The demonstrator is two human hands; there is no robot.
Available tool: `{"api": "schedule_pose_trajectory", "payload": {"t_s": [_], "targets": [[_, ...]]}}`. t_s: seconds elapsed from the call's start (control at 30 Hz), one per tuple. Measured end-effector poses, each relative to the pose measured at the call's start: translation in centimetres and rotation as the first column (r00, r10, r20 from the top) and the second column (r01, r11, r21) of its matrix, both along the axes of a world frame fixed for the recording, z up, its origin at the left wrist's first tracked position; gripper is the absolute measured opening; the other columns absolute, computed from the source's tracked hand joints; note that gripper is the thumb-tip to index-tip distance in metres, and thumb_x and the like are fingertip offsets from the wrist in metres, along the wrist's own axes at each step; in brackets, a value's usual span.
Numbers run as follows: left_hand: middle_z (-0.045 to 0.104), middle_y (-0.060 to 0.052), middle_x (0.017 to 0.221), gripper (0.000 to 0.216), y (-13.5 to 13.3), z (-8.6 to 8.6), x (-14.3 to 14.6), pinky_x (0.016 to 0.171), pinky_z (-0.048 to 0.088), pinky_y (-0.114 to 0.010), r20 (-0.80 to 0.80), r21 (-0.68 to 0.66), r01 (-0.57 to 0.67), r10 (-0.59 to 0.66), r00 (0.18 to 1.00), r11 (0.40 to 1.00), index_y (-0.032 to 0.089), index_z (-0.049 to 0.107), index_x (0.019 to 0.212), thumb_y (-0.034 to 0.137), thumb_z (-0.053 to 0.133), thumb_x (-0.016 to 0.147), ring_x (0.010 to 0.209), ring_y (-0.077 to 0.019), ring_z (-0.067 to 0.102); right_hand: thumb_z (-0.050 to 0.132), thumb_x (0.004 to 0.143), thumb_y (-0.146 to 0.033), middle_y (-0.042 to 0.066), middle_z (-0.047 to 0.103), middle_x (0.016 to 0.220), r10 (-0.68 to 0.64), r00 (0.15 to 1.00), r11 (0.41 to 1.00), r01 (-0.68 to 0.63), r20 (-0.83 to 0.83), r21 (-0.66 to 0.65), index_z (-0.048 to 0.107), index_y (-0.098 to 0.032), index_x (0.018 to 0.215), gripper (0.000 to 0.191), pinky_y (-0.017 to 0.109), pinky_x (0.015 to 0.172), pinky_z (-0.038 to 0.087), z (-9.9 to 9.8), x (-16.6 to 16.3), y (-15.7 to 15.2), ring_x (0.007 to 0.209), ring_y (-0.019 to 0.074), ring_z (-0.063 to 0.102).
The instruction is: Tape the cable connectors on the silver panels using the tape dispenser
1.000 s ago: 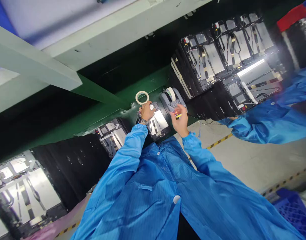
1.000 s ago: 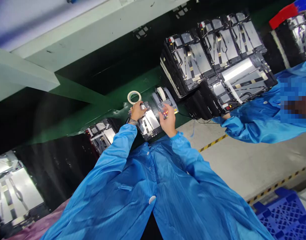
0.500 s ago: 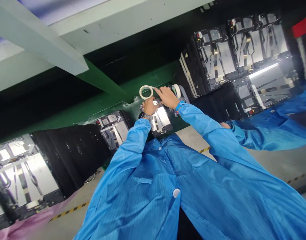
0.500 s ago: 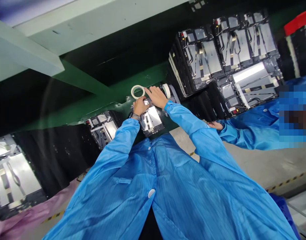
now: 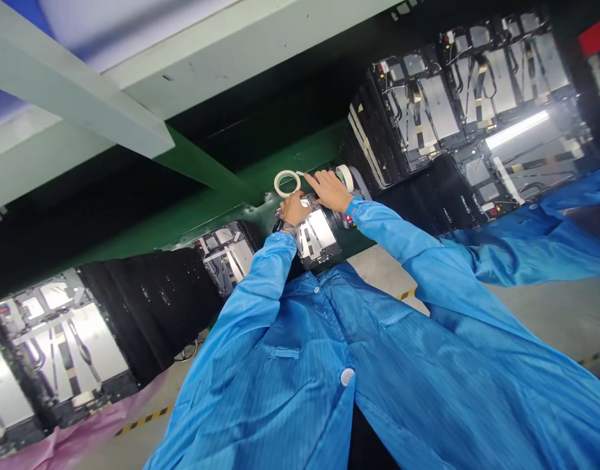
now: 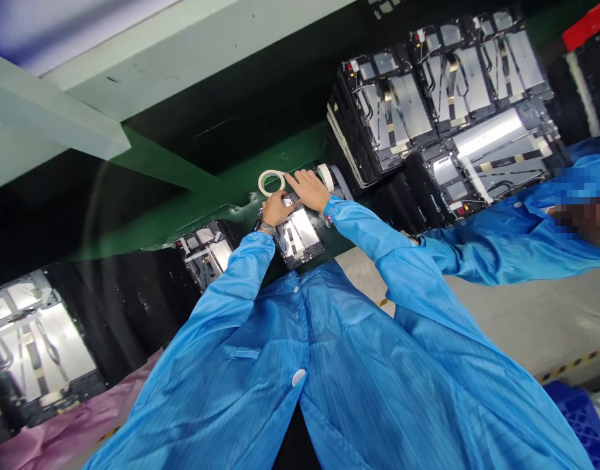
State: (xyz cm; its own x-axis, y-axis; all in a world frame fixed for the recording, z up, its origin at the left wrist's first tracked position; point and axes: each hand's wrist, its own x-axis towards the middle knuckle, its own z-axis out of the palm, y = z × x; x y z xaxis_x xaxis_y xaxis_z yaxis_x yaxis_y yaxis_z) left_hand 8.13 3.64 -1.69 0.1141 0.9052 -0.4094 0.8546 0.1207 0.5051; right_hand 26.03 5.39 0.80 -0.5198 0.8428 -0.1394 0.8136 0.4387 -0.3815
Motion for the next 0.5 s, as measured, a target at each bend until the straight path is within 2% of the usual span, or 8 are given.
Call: {"api": "schedule_pose_trajectory", "payload": {"t_s": [0.1,0.23,0.3,0.37,0.43,0.5], "targets": [[0.068,-0.013,0.141,0.052,0.1,-0.1,0.0,0.116,0.037,-0.046,0.0,-0.012,0.007,-0.007,1.0,1.0,0.023,0.063,0.135,0.037,0.079,0.087,0.139,-0.0352,0.055,0.077,0.092,-0.045,0.027,0.048,0.149,-0.004,1.0,1.0,0.004,-0.005,-0.004,0.024,-0.007,0.168,0.1,0.069,0.119,0.029,0.0,0.0,0.0,0.139,0.0486,0.043],[0.068,-0.012,0.141,0.051,0.3,-0.5,-0.2,0.115,0.038,-0.046,-0.004,-0.004,0.008,-0.008,1.0,1.0,0.023,0.064,0.133,0.034,0.079,0.086,0.137,-0.0339,0.057,0.071,0.095,-0.031,0.025,0.054,0.145,-0.054,0.997,0.999,0.053,-0.057,-0.01,0.03,-0.007,0.163,0.083,0.064,0.116,0.033,0.4,0.2,0.4,0.137,0.0456,0.047],[0.068,-0.012,0.14,0.05,0.5,-0.6,-0.3,0.114,0.038,-0.047,-0.005,-0.012,0.005,-0.005,1.0,1.0,0.023,0.064,0.132,0.034,0.08,0.085,0.136,-0.0342,0.057,0.064,0.095,-0.02,0.019,0.064,0.132,-0.131,0.982,0.991,0.126,-0.137,-0.047,0.032,-0.01,0.161,0.074,0.061,0.114,0.036,0.6,0.5,0.8,0.128,0.0399,0.056],[0.069,-0.012,0.139,0.051,0.8,-0.8,-0.4,0.113,0.038,-0.048,0.001,-0.029,-0.002,0.002,1.0,1.0,0.024,0.065,0.13,0.034,0.082,0.083,0.135,-0.0346,0.058,0.058,0.093,-0.01,0.01,0.072,0.109,-0.168,0.964,0.98,0.141,-0.204,-0.14,0.034,-0.011,0.158,0.07,0.056,0.111,0.039,0.8,0.8,1.2,0.109,0.0319,0.064],[0.07,-0.011,0.136,0.052,1.1,-0.9,-0.6,0.112,0.038,-0.047,0.009,-0.046,-0.014,0.014,1.0,0.999,0.025,0.065,0.128,0.035,0.084,0.081,0.134,-0.0342,0.059,0.058,0.089,-0.003,0.002,0.073,0.091,-0.135,0.966,0.968,0.08,-0.221,-0.239,0.038,-0.01,0.155,0.07,0.051,0.111,0.04,0.8,0.7,1.4,0.091,0.0252,0.066],[0.072,-0.01,0.133,0.052,1.4,-0.9,-0.6,0.112,0.038,-0.045,0.018,-0.062,-0.029,0.03,0.999,0.998,0.026,0.066,0.126,0.035,0.086,0.079,0.132,-0.0328,0.06,0.06,0.085,0.0,0.002,0.074,0.087,-0.076,0.98,0.956,0.018,-0.186,-0.294,0.04,-0.009,0.153,0.071,0.047,0.11,0.04,0.8,0.3,1.4,0.085,0.0232,0.066]]}}
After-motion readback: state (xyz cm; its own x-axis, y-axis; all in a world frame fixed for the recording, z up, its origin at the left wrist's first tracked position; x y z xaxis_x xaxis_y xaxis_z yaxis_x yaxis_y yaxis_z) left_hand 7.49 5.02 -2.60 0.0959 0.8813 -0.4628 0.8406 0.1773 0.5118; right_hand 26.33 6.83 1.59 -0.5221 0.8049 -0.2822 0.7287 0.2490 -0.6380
